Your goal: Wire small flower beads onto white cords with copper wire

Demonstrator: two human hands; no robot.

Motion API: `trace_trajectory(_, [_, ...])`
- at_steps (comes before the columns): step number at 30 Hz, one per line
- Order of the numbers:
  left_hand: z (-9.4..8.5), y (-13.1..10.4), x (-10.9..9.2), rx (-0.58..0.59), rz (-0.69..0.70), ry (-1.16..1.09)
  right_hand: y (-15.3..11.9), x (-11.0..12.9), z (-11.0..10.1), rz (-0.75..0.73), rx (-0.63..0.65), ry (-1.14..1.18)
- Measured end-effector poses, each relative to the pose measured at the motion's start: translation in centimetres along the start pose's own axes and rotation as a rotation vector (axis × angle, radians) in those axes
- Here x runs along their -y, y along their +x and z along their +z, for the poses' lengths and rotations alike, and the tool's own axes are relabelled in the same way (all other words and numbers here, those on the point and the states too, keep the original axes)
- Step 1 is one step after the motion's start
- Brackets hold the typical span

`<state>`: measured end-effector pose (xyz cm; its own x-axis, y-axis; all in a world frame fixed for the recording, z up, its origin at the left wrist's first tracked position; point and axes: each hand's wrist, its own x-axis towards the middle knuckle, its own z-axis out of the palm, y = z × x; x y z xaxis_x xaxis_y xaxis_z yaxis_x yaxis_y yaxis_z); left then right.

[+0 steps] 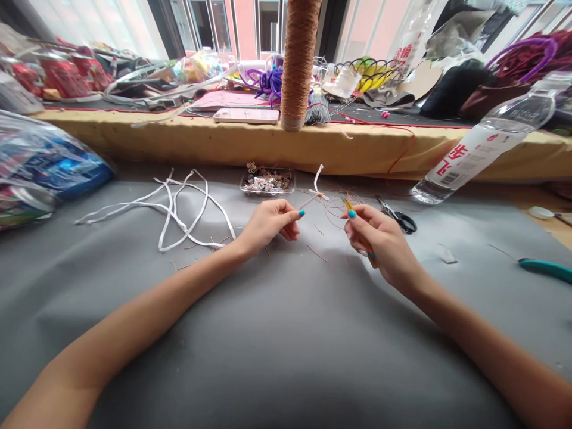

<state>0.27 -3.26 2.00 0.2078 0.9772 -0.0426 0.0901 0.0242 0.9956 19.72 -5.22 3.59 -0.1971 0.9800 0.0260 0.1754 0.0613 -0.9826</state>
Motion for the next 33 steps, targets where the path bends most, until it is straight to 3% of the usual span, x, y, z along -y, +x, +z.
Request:
trace_trajectory(8, [-0.1, 0.0, 0.4, 0.069, 0.083, 0.398, 0.4, -0.3, -0.5, -0.072, -0.11, 0.012])
trace_trajectory(13, [-0.3, 0.2, 0.4, 0.059, 0.108, 0.423, 0.7, -0.7, -0.6, -0.059, -0.091, 0.024])
trace_trajectory(18, [-0.2, 0.4, 0.5, 0.093, 0.2, 0.399, 0.6, -1.3, -0.4, -0.124, -0.114, -0.234])
trace_trajectory(25, [0.1, 0.0, 0.4, 0.186, 0.146, 0.327, -0.2, -1.3, 0.2, -0.323, 0.07, -0.635])
trace_trajectory(33, [0.1, -0.3, 0.0, 0.182, 0.128, 0.284, 0.3, -1.9, 0.0, -0.387, 0.296, -0.708])
